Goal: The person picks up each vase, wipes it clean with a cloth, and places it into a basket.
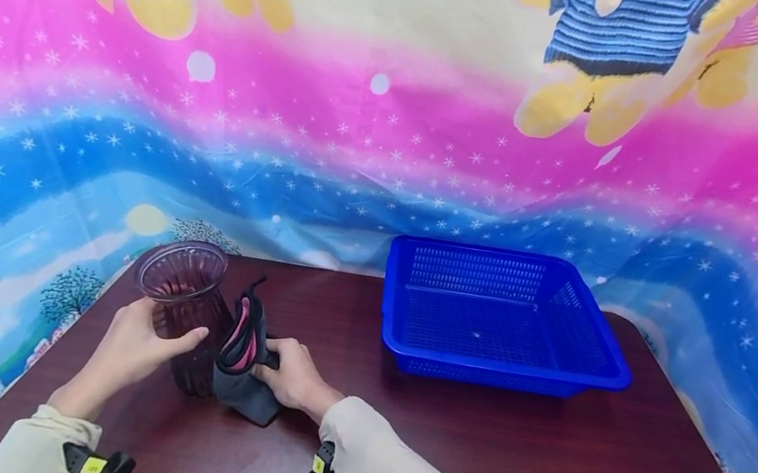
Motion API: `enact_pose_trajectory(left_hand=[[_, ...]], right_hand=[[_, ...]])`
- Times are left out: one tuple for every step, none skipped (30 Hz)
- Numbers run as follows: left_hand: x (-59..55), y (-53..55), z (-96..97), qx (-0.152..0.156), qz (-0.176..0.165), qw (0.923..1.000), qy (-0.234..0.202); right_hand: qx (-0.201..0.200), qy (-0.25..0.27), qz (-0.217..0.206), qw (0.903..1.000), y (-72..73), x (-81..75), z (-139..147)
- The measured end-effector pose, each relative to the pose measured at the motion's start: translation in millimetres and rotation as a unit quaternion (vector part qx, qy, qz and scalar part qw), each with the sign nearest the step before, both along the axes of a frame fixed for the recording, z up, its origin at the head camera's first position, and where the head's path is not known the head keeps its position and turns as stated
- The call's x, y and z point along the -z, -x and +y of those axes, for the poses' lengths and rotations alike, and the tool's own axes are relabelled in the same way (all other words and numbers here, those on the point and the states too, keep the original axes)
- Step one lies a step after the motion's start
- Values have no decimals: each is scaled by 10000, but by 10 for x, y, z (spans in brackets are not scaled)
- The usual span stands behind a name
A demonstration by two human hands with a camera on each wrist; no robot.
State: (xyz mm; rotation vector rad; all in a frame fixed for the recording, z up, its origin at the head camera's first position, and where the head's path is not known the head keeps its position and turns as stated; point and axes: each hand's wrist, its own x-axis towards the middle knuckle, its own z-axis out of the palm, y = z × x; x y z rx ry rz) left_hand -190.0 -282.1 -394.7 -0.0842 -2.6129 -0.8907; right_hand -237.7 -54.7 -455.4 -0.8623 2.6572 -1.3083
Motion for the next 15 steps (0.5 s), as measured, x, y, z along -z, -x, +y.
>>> enact_pose_trajectory(left_hand=[[0, -1, 0, 2, 2, 10000, 3], [0, -1, 1, 3, 7, 10000, 7], [1, -1, 2, 7, 11, 10000, 8], [2, -2, 2, 10, 10, 10000, 11], [2, -3, 2, 11, 2, 10000, 13], [1, -4, 2, 10, -11, 10000, 11], [-1, -5, 3, 9, -23, 10000, 12], [-2, -5, 4, 10, -33, 10000, 9], [-2, -6, 4, 9, -32, 10000, 11], [-3, -6, 4, 7, -30, 10000, 14], [-1, -6, 3, 9, -32, 10000, 15], [1, -6, 3, 12, -25, 10000, 14], [5, -6, 2, 11, -5, 10000, 19], [9, -5, 2, 12, 20, 10000, 22], [14, -3, 2, 8, 50, 10000, 31]], right_hand=[[14, -25, 14, 10000, -4, 10, 1], [26, -38, 25, 10000, -8, 21, 2], [34, -38, 34, 10000, -14, 32, 3], [46, -23, 37, 10000, -20, 40, 3], [60, -10, 43, 10000, -25, 49, 4], [66, 7, 51, 10000, -29, 56, 4], [69, 22, 63, 10000, -32, 61, 5], [71, 41, 71, 9999, -35, 61, 7], [70, 59, 77, 9999, -36, 61, 7], [78, 69, 82, 9999, -35, 63, 7], [75, 74, 91, 9999, -34, 64, 7], [73, 76, 101, 9999, -33, 68, 6], [76, 78, 107, 9999, -32, 73, 4], [82, 85, 119, 9999, -32, 78, 1], [85, 95, 122, 9998, -33, 85, -1]])
